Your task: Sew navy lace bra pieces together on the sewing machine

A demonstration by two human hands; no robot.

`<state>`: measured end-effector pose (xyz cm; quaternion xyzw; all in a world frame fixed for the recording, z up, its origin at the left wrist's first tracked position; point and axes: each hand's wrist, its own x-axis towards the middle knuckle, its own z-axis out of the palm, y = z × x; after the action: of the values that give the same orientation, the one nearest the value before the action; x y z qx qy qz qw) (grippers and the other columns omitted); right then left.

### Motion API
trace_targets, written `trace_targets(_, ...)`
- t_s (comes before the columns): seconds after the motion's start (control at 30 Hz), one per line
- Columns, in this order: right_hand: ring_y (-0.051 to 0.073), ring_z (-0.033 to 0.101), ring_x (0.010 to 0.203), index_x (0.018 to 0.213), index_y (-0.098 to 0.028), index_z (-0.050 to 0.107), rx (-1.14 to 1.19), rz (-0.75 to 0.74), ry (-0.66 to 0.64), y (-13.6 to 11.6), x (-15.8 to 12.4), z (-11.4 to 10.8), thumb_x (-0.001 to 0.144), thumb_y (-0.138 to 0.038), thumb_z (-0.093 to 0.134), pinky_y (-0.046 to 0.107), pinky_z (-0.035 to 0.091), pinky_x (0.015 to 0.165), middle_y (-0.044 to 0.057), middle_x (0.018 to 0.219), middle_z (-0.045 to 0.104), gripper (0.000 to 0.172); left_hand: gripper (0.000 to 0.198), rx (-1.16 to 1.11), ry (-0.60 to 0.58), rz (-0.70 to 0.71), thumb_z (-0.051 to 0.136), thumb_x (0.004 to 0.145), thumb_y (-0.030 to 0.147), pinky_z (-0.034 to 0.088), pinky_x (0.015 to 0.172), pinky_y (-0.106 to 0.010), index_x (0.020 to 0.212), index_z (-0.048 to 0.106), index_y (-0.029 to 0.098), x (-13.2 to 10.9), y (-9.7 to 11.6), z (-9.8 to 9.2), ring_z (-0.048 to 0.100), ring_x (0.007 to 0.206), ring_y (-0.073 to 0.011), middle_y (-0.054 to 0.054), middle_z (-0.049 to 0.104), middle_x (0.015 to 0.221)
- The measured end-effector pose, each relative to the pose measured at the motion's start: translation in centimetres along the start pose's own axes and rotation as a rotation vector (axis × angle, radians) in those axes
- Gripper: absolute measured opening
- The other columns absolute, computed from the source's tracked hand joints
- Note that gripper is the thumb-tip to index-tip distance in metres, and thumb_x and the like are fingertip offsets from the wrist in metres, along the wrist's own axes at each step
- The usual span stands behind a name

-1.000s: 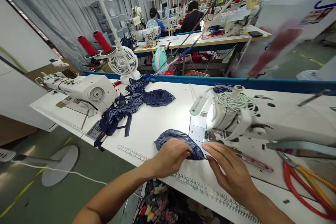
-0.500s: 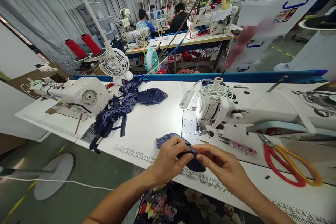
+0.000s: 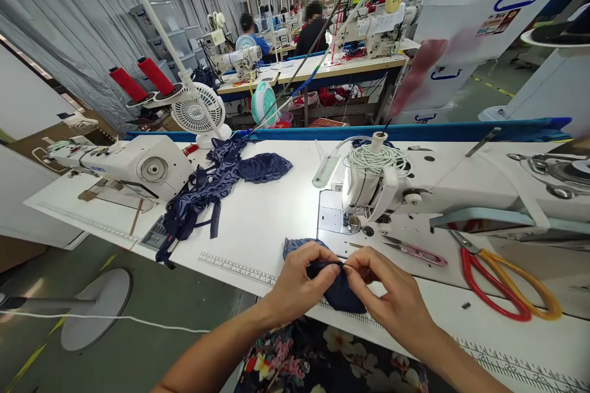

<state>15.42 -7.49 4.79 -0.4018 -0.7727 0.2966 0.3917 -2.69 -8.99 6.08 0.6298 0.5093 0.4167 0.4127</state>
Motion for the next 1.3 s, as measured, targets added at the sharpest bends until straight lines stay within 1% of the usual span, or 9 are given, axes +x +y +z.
trace_targets(0.17, 0.011, 0.052, 0.057, 0.081, -0.024, 0.053, 0.069, 0.000, -0.013, -0.8, 0.7, 0.5, 0.096, -0.029, 0.050, 0.023, 0.045, 0.052, -0.002, 0.070, 0.055, 0.016, 0.017, -0.075, 0.046, -0.044, 0.066, 0.085, 0.033, 0.044, 0.069, -0.024, 0.079, 0.065, 0.017, -0.6, 0.0, -0.5, 0.056, 0.075, -0.0139, -0.002, 0.063, 0.079)
trace_targets(0.3, 0.013, 0.057, 0.058, 0.085, -0.024, 0.058, 0.106, 0.049, -0.065, 0.4, 1.1, 0.7, 0.094, -0.036, 0.054, 0.022, 0.046, 0.049, 0.000, 0.071, 0.059, 0.015, 0.013, 0.073, 0.003, 0.041, 0.062, 0.088, 0.028, 0.045, 0.070, -0.023, 0.082, 0.066, 0.017, 0.0, 0.3, -3.2, 0.059, 0.076, -0.0138, -0.003, 0.065, 0.081)
trace_targets(0.47, 0.013, 0.058, 0.053, 0.087, -0.025, 0.062, 0.005, 0.081, -0.084, 4.7, 1.8, 1.4, 0.091, -0.040, 0.056, 0.020, 0.044, 0.042, 0.000, 0.069, 0.064, 0.017, 0.007, 0.559, 0.079, 0.033, 0.060, 0.086, 0.018, 0.048, 0.081, -0.024, 0.083, 0.066, 0.020, 6.5, -2.2, -8.6, 0.063, 0.085, -0.0144, 0.000, 0.065, 0.087)
trace_targets(0.67, 0.012, 0.055, 0.047, 0.082, -0.026, 0.063, -0.043, 0.073, -0.089, 6.5, 2.5, 1.9, 0.088, -0.044, 0.057, 0.021, 0.044, 0.042, -0.004, 0.060, 0.062, 0.020, 0.015, 0.721, 0.226, -0.085, 0.057, 0.085, 0.010, 0.048, 0.090, -0.036, 0.079, 0.068, 0.019, 15.8, -7.1, -13.4, 0.065, 0.094, -0.0198, -0.005, 0.058, 0.119)
trace_targets(0.8, 0.012, 0.056, 0.050, 0.082, -0.027, 0.064, -0.058, 0.097, -0.121, 7.0, 2.3, 1.7, 0.089, -0.045, 0.055, 0.020, 0.046, 0.044, -0.004, 0.062, 0.062, 0.021, 0.008, 0.712, 0.246, -0.123, 0.061, 0.091, 0.021, 0.050, 0.092, -0.041, 0.092, 0.067, 0.016, 17.5, -8.6, -14.5, 0.063, 0.099, -0.0205, -0.006, 0.064, 0.107)
trace_targets(0.93, 0.012, 0.056, 0.050, 0.083, -0.027, 0.063, -0.063, 0.106, -0.134, 7.9, 2.0, 2.0, 0.090, -0.044, 0.054, 0.020, 0.046, 0.044, -0.004, 0.062, 0.061, 0.021, 0.026, 0.618, 0.315, -0.143, 0.059, 0.095, 0.035, 0.053, 0.089, -0.042, 0.111, 0.062, 0.015, 18.0, -9.1, -15.7, 0.062, 0.101, -0.0199, -0.008, 0.063, 0.114)
trace_targets(1.13, 0.013, 0.055, 0.052, 0.084, -0.027, 0.063, -0.070, 0.159, -0.160, 8.0, 2.1, 2.0, 0.091, -0.049, 0.052, 0.021, 0.045, 0.046, -0.003, 0.062, 0.060, 0.026, 0.028, 0.343, 0.412, -0.177, 0.062, 0.090, 0.038, 0.053, 0.071, -0.030, 0.098, 0.064, 0.011, 18.7, -5.7, -19.6, 0.063, 0.079, -0.0154, -0.005, 0.066, 0.092)
trace_targets(1.23, 0.013, 0.055, 0.053, 0.084, -0.026, 0.063, -0.077, 0.181, -0.181, 7.7, 2.0, 1.9, 0.092, -0.051, 0.050, 0.021, 0.044, 0.047, -0.002, 0.062, 0.059, 0.029, 0.030, 0.197, 0.314, -0.176, 0.072, 0.075, 0.042, 0.046, 0.063, -0.025, 0.078, 0.067, 0.012, 16.4, -1.9, -20.4, 0.058, 0.065, -0.0130, -0.001, 0.064, 0.071)
trace_targets(1.3, 0.014, 0.056, 0.055, 0.090, -0.026, 0.063, -0.090, 0.167, -0.099, 7.3, 1.9, 2.0, 0.092, -0.050, 0.051, 0.022, 0.046, 0.048, 0.000, 0.068, 0.062, 0.026, 0.031, 0.114, 0.190, -0.191, 0.076, 0.066, 0.042, 0.044, 0.061, -0.024, 0.072, 0.068, 0.013, 13.5, 0.6, -19.5, 0.057, 0.062, -0.0124, -0.001, 0.064, 0.067)
